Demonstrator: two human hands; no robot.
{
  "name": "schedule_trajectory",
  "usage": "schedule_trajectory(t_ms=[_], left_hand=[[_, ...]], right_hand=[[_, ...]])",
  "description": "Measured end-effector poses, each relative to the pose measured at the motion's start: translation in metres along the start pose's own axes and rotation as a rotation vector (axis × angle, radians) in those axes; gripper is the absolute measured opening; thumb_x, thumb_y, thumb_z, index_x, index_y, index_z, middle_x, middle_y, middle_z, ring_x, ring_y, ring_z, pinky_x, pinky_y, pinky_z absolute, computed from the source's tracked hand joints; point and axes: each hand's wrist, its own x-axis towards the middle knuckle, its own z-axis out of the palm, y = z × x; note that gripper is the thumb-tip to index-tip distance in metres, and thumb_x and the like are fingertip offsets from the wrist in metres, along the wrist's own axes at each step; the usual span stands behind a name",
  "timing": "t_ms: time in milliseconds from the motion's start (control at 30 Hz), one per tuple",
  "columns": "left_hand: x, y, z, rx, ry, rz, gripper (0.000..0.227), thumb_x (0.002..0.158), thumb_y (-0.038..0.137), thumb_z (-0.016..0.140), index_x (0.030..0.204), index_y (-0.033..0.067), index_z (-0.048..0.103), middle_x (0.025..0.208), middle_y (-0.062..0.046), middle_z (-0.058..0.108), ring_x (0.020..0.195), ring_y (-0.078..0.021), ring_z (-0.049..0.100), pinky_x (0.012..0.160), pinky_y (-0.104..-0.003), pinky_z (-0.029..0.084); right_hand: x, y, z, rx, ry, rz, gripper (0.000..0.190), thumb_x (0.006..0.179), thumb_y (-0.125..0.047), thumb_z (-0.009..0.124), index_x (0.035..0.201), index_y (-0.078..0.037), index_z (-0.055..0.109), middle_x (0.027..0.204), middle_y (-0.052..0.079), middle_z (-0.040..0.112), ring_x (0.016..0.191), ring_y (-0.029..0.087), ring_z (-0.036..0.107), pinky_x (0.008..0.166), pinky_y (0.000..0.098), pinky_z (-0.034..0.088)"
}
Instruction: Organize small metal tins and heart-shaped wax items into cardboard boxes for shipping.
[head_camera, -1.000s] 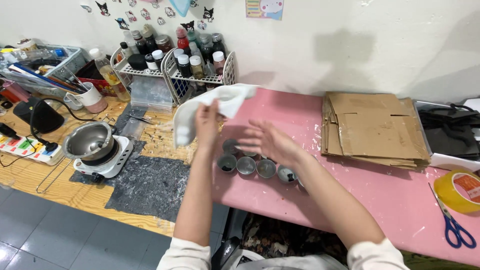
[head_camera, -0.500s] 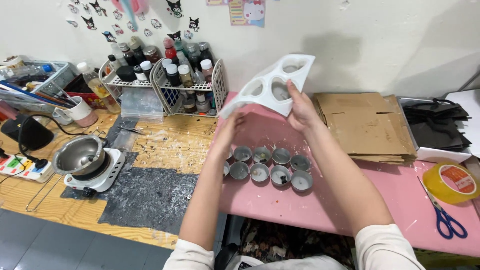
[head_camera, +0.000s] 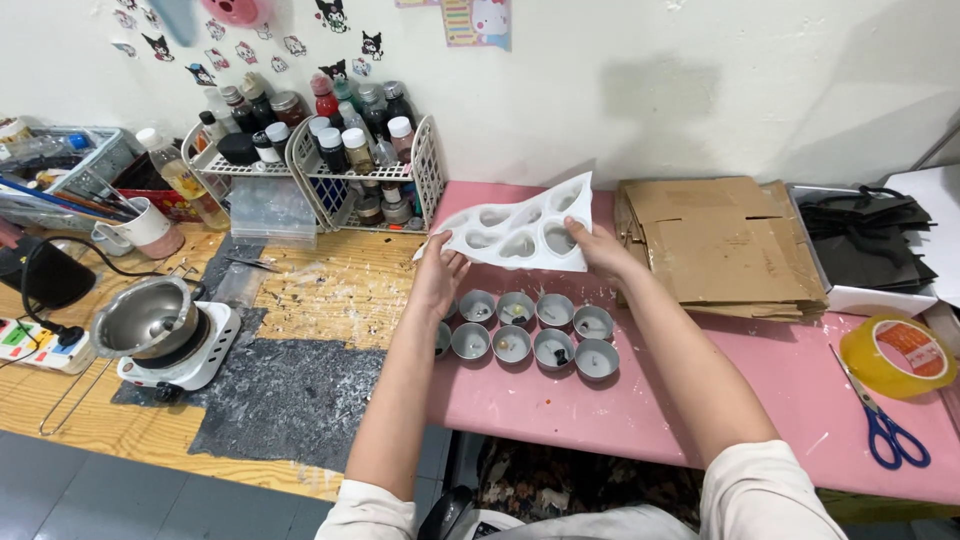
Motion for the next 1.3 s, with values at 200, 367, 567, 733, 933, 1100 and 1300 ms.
schedule_trajectory(t_ms=[200, 367, 567, 733, 933, 1100, 1300], left_hand=[[0.026, -0.036, -0.030, -0.001, 0.077, -0.144, 0.080, 0.099, 0.050, 0.052, 0.157, 0.0012, 0.025, 0.154, -0.021, 0.036, 0.144, -0.0296, 0.036, 0.118, -0.039, 0.029], [0.002, -0.030, -0.022, -0.138, 0.009, -0.127, 0.084, 0.094, 0.044, 0.059, 0.154, -0.0060, 0.030, 0.155, -0.025, 0.041, 0.148, -0.0313, 0.036, 0.121, -0.039, 0.026], [-0.029, -0.028, 0.008, 0.001, 0.001, 0.057, 0.076, 0.095, 0.037, 0.058, 0.156, -0.0003, 0.032, 0.161, -0.020, 0.031, 0.153, -0.0241, 0.027, 0.124, -0.035, 0.021], [-0.071, -0.022, 0.054, 0.485, -0.111, 0.225, 0.063, 0.098, 0.032, 0.052, 0.154, 0.0072, 0.042, 0.157, -0.017, 0.047, 0.146, -0.0234, 0.043, 0.118, -0.033, 0.030], [-0.099, -0.037, 0.085, 0.854, -0.270, 0.319, 0.049, 0.097, 0.030, 0.058, 0.138, 0.0025, 0.057, 0.133, -0.015, 0.067, 0.121, -0.0259, 0.067, 0.103, -0.037, 0.050], [-0.089, -0.070, 0.100, 1.422, -0.301, 0.643, 0.040, 0.095, 0.028, 0.064, 0.127, 0.0027, 0.064, 0.123, -0.018, 0.067, 0.120, -0.0372, 0.060, 0.104, -0.048, 0.046], [-0.085, -0.095, 0.147, 1.667, -0.415, 0.676, 0.050, 0.090, 0.032, 0.064, 0.131, 0.0038, 0.060, 0.138, -0.016, 0.058, 0.135, -0.0347, 0.046, 0.113, -0.057, 0.031]], right_hand=[[-0.011, 0.012, 0.003, -0.559, 0.085, -0.035, 0.055, 0.097, -0.046, 0.063, 0.128, -0.001, 0.063, 0.110, 0.016, 0.076, 0.095, 0.023, 0.074, 0.083, 0.0384, 0.058], [-0.040, -0.011, 0.012, -0.749, 0.193, -0.136, 0.056, 0.092, -0.049, 0.068, 0.123, -0.002, 0.067, 0.109, 0.018, 0.076, 0.098, 0.027, 0.074, 0.087, 0.0394, 0.056], [-0.057, -0.015, 0.004, -0.977, 0.295, -0.203, 0.055, 0.095, -0.047, 0.068, 0.117, 0.004, 0.067, 0.103, 0.026, 0.074, 0.098, 0.041, 0.072, 0.087, 0.0474, 0.054], [-0.066, 0.002, -0.014, -0.998, 0.303, -0.192, 0.040, 0.101, -0.036, 0.064, 0.108, 0.002, 0.075, 0.098, 0.025, 0.075, 0.094, 0.039, 0.072, 0.084, 0.0465, 0.054], [-0.103, -0.004, -0.020, -0.791, 0.294, -0.319, 0.031, 0.098, -0.016, 0.063, 0.123, 0.003, 0.067, 0.097, 0.020, 0.077, 0.084, 0.025, 0.075, 0.076, 0.0363, 0.057], [-0.165, -0.030, -0.016, -0.567, 0.199, -0.242, 0.033, 0.099, -0.017, 0.058, 0.129, -0.004, 0.065, 0.110, 0.013, 0.077, 0.084, 0.021, 0.077, 0.075, 0.0340, 0.062], [-0.204, -0.027, -0.042, -0.771, 0.276, -0.547, 0.025, 0.099, -0.016, 0.063, 0.118, -0.002, 0.068, 0.112, 0.015, 0.071, 0.102, 0.027, 0.071, 0.088, 0.0383, 0.056]])
